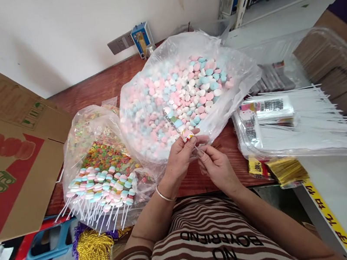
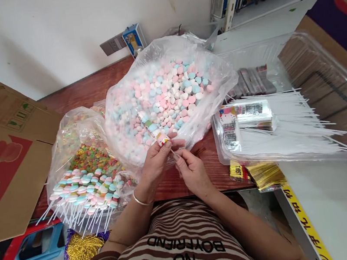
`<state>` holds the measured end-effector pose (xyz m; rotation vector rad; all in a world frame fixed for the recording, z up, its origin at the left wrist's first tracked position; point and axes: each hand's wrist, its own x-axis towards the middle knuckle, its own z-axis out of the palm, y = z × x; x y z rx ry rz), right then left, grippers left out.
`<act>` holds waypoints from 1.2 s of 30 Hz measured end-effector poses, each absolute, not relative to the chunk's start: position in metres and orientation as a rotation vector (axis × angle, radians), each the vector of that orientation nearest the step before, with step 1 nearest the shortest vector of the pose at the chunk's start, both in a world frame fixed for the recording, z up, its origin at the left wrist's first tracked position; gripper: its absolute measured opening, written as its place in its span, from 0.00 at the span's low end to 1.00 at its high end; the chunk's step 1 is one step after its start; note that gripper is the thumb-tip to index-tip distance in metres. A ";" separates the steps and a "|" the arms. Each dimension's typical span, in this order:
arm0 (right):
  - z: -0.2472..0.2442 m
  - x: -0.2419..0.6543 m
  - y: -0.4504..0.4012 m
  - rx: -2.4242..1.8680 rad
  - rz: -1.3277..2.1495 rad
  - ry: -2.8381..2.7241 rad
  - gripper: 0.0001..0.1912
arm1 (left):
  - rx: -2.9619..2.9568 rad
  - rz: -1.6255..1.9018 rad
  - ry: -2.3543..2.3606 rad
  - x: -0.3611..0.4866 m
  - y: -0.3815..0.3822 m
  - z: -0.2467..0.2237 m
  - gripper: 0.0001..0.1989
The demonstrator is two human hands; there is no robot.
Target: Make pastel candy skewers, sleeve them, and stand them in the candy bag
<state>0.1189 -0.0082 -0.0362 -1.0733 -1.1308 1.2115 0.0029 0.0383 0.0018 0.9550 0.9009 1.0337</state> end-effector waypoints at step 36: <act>-0.034 0.139 -0.011 -1.298 0.503 -1.652 0.26 | 1.419 1.080 1.190 0.003 0.011 0.003 0.18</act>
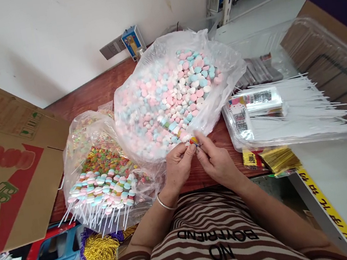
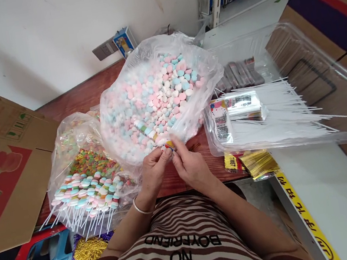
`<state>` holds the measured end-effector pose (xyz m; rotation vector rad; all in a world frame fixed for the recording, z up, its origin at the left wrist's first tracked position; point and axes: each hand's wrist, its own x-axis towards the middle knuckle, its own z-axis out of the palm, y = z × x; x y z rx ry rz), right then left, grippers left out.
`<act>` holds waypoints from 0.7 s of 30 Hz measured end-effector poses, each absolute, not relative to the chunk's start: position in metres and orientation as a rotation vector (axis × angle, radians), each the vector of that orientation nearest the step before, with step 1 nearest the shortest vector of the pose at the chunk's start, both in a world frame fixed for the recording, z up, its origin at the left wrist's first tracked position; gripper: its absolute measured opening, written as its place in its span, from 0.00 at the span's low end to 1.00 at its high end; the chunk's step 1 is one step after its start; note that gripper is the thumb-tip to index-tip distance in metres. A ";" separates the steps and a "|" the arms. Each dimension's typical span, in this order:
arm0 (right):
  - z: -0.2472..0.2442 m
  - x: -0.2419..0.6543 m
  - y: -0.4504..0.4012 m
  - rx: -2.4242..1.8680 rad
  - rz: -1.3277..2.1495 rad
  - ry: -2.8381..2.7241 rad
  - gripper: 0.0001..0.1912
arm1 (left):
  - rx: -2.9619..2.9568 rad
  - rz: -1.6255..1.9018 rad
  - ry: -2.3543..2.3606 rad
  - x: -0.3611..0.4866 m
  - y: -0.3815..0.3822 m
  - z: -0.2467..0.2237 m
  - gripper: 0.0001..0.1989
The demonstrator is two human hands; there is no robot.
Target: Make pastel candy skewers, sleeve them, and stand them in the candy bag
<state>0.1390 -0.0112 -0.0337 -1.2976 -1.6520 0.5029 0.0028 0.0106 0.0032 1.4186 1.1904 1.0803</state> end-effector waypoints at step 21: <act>-0.018 0.123 -0.016 -0.572 1.734 -0.648 0.13 | 0.736 1.058 0.746 0.002 0.025 -0.003 0.19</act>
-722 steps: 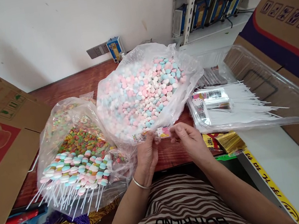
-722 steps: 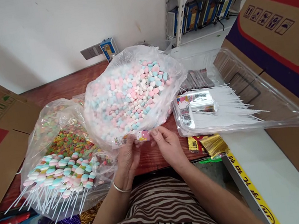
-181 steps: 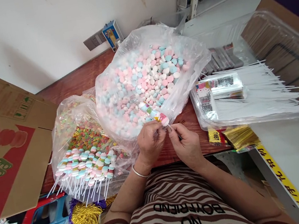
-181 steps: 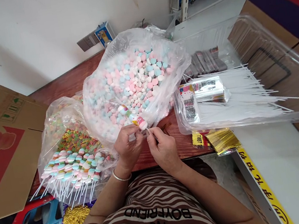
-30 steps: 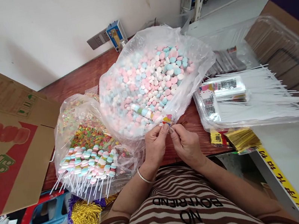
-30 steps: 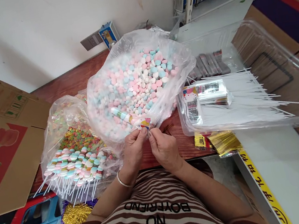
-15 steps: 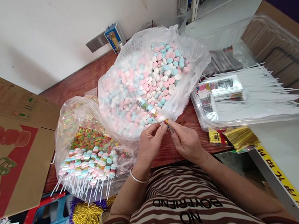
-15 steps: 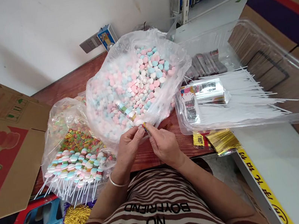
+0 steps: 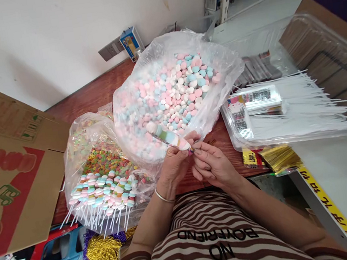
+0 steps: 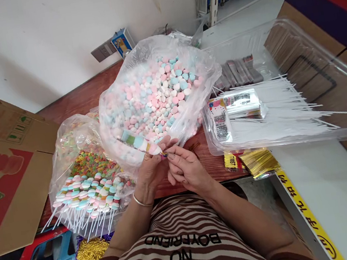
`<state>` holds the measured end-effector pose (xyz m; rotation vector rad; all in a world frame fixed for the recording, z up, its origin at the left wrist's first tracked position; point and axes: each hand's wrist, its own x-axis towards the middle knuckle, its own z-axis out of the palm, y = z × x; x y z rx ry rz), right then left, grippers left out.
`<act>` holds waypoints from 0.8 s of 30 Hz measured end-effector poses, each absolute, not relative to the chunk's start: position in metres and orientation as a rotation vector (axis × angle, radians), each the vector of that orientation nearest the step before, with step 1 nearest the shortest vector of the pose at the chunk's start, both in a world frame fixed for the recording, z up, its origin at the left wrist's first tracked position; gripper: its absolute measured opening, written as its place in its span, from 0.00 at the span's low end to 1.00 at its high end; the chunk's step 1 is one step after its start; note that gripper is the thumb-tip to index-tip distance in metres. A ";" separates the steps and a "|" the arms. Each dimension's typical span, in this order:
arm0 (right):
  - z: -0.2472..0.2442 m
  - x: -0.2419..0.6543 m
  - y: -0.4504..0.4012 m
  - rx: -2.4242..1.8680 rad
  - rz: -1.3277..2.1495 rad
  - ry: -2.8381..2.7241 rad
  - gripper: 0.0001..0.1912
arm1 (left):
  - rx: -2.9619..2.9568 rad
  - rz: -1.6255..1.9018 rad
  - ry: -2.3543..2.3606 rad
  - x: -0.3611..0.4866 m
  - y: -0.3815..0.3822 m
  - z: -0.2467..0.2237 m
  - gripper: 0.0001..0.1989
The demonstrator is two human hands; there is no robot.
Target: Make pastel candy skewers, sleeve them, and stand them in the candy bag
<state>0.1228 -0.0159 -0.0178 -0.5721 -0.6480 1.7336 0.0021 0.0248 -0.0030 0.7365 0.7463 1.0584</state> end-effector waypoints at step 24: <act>-0.095 0.176 -0.026 -1.942 0.452 -1.735 0.11 | 1.185 0.965 1.413 -0.073 -0.041 -0.035 0.15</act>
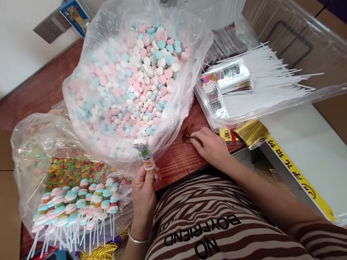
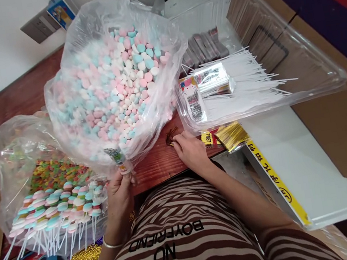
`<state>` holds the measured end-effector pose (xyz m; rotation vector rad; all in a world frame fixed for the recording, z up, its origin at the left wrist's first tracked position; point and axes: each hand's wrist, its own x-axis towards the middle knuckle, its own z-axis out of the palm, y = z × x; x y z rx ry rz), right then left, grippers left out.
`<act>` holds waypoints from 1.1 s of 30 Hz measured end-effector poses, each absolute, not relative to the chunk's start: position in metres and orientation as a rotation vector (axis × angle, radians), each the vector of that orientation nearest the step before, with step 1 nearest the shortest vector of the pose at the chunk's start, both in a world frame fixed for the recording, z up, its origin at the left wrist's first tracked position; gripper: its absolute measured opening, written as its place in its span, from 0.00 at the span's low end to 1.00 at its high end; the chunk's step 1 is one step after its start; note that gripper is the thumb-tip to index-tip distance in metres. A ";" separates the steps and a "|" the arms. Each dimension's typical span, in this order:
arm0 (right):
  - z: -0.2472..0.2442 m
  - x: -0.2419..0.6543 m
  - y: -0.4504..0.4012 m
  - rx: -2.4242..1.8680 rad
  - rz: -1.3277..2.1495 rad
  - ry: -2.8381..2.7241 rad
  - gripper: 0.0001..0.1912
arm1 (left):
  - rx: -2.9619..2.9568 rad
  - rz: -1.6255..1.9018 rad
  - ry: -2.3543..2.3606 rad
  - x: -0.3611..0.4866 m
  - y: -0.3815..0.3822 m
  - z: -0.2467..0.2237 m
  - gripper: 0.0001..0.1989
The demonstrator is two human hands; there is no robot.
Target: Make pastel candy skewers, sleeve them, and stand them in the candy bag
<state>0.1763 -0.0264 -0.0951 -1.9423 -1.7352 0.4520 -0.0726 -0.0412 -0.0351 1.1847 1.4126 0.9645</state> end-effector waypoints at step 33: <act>-0.054 0.166 -0.054 -1.379 0.906 -1.305 0.06 | 2.735 0.508 1.277 -0.054 -0.040 -0.037 0.11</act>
